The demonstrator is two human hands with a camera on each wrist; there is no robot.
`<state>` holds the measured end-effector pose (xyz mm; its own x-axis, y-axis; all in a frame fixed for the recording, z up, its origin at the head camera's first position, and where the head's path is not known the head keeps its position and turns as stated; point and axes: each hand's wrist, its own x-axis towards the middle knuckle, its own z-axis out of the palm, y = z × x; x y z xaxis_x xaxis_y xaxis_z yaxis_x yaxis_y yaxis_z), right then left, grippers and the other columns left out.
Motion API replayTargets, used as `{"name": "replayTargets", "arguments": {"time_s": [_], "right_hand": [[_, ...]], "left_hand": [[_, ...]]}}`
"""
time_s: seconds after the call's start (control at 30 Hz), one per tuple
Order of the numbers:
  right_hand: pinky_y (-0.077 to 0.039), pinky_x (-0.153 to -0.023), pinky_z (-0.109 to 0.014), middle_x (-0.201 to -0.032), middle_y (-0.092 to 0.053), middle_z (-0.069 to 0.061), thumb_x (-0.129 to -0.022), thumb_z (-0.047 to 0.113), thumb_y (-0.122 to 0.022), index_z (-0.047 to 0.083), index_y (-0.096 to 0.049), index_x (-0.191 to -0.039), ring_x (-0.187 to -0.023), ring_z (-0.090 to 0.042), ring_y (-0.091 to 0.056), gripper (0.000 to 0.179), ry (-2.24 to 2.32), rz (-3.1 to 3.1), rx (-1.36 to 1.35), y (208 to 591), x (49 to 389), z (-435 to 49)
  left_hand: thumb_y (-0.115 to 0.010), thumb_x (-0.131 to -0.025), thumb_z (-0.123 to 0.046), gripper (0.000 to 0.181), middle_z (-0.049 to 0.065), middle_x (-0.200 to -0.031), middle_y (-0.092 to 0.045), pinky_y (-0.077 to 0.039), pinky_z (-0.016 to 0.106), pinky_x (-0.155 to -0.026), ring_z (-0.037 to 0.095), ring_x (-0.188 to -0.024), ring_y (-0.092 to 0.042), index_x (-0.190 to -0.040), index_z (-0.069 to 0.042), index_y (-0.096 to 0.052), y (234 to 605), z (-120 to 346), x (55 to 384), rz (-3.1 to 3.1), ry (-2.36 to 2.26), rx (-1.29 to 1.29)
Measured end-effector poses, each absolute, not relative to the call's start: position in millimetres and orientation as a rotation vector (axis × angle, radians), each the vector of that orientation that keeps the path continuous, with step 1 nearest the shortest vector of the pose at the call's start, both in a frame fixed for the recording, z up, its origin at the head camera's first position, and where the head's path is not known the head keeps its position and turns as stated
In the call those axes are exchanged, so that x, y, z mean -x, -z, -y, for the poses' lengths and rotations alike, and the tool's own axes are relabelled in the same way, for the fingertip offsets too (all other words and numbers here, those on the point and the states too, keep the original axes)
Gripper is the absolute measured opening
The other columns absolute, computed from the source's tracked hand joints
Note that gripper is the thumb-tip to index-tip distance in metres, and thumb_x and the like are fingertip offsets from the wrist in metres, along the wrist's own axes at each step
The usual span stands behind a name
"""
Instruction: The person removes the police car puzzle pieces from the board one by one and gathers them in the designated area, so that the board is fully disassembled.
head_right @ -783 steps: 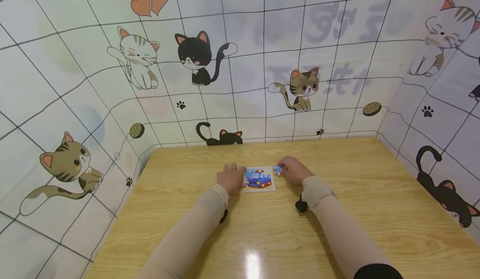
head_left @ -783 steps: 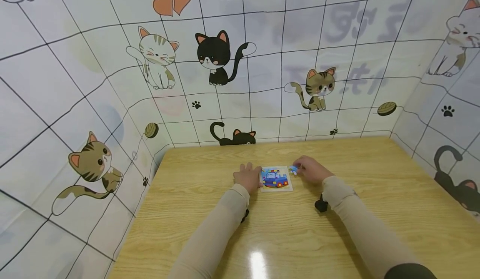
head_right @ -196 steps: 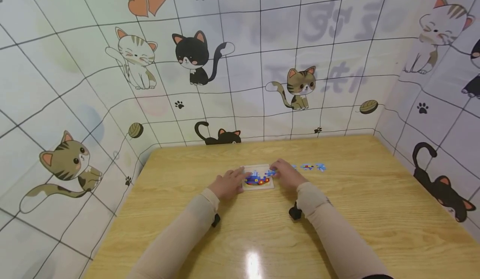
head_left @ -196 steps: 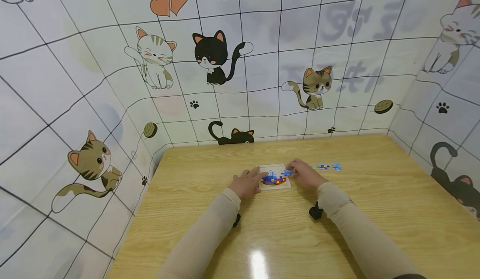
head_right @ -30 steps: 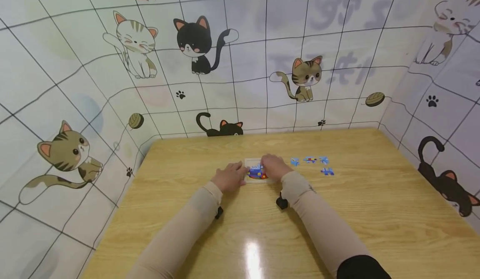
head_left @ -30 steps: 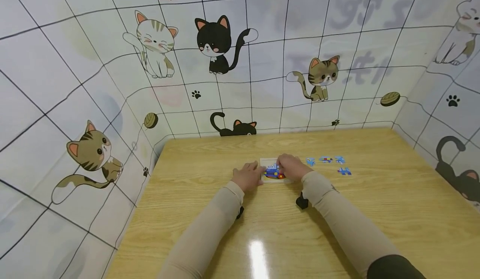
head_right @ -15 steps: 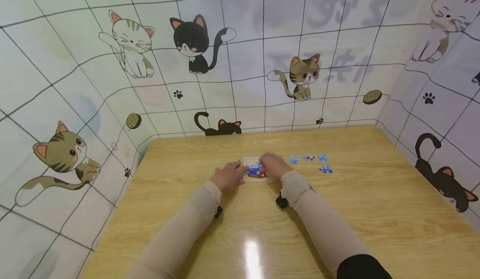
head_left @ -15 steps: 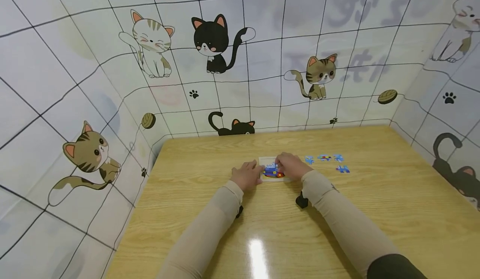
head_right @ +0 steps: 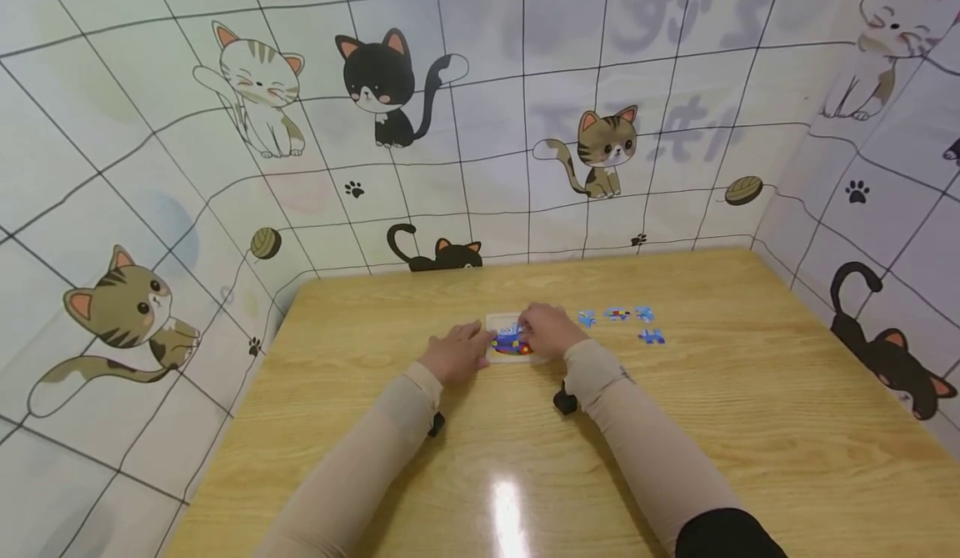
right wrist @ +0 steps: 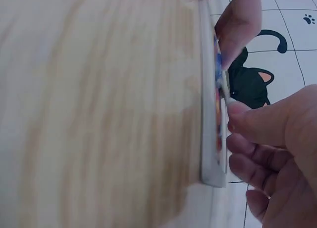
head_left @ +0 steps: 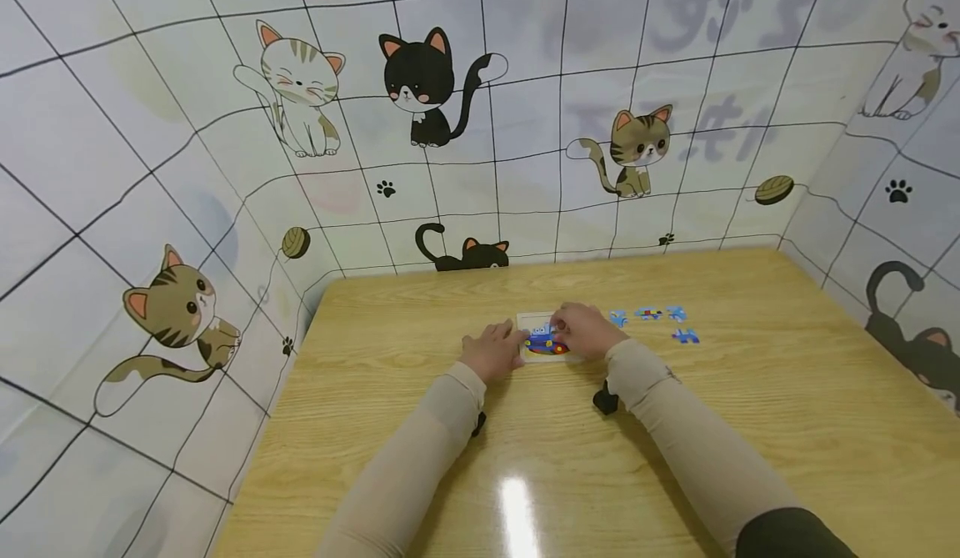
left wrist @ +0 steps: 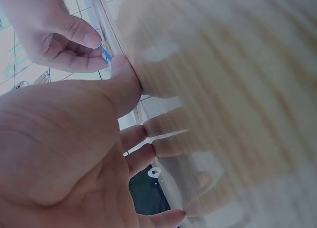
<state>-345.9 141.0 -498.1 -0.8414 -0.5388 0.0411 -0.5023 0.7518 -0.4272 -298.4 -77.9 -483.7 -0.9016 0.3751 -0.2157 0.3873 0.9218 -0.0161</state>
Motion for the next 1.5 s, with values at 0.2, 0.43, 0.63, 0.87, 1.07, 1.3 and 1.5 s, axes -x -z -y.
{"name": "replayTargets", "arguments": {"time_s": [0.2,0.43,0.63,0.87,1.07,1.3,1.5], "right_hand": [[-0.052,-0.083,-0.043,-0.102,-0.064,-0.002,-0.100,0.015,-0.067,0.002,-0.070,-0.121,-0.091,-0.018,-0.061,0.025,0.866,-2.801,0.889,510.3,352.1,-151.2],[-0.053,-0.080,-0.041,-0.101,-0.064,-0.003,-0.099,0.016,-0.068,0.003,-0.069,-0.123,-0.089,-0.017,-0.060,0.027,1.033,-2.736,0.902,513.5,353.4,-156.6],[-0.051,-0.081,-0.041,-0.103,-0.062,-0.006,-0.100,0.014,-0.067,0.003,-0.069,-0.122,-0.090,-0.019,-0.058,0.024,1.051,-2.709,0.856,516.3,353.9,-158.8],[-0.050,-0.086,-0.046,-0.116,-0.055,-0.011,-0.101,0.016,-0.066,0.006,-0.071,-0.123,-0.096,-0.023,-0.057,0.025,0.965,-2.706,0.740,512.3,355.2,-155.7],[-0.051,-0.081,-0.043,-0.114,-0.057,-0.010,-0.099,0.019,-0.068,0.006,-0.071,-0.122,-0.094,-0.022,-0.057,0.026,0.922,-2.730,0.747,508.3,353.0,-153.3],[-0.052,-0.079,-0.041,-0.114,-0.060,-0.009,-0.098,0.020,-0.071,0.005,-0.070,-0.122,-0.095,-0.021,-0.058,0.029,0.951,-2.771,0.786,507.9,351.9,-151.4],[-0.051,-0.080,-0.042,-0.112,-0.060,-0.009,-0.099,0.019,-0.069,0.005,-0.069,-0.123,-0.092,-0.020,-0.057,0.028,0.938,-2.773,0.800,509.4,350.6,-159.8]], "left_hand": [[-0.044,-0.106,-0.049,0.059,0.002,-0.168,-0.023,-0.041,0.065,-0.103,0.024,-0.152,-0.026,-0.161,-0.034,-0.028,487.5,78.1,300.6,-2.850,0.081,-0.578],[-0.045,-0.106,-0.050,0.061,0.002,-0.167,-0.023,-0.043,0.065,-0.101,0.025,-0.151,-0.027,-0.162,-0.035,-0.025,488.4,79.0,302.1,-2.849,0.091,-0.583],[-0.046,-0.106,-0.049,0.060,0.002,-0.168,-0.022,-0.043,0.066,-0.100,0.028,-0.150,-0.028,-0.161,-0.041,-0.025,488.8,79.6,305.2,-2.842,0.064,-0.608],[-0.046,-0.106,-0.048,0.058,0.002,-0.168,-0.021,-0.041,0.067,-0.101,0.029,-0.151,-0.025,-0.160,-0.043,-0.025,486.5,80.3,305.0,-2.827,0.053,-0.602],[-0.044,-0.107,-0.048,0.058,0.001,-0.169,-0.019,-0.040,0.066,-0.103,0.028,-0.152,-0.024,-0.161,-0.045,-0.023,488.3,80.5,305.1,-2.814,0.049,-0.596],[-0.044,-0.107,-0.048,0.058,0.001,-0.169,-0.019,-0.039,0.066,-0.104,0.028,-0.153,-0.022,-0.161,-0.045,-0.023,488.8,80.9,305.1,-2.817,0.055,-0.587],[-0.042,-0.107,-0.049,0.059,0.001,-0.169,-0.018,-0.041,0.065,-0.103,0.027,-0.152,-0.023,-0.162,-0.042,-0.021,487.3,80.8,304.1,-2.816,0.082,-0.597]]}}
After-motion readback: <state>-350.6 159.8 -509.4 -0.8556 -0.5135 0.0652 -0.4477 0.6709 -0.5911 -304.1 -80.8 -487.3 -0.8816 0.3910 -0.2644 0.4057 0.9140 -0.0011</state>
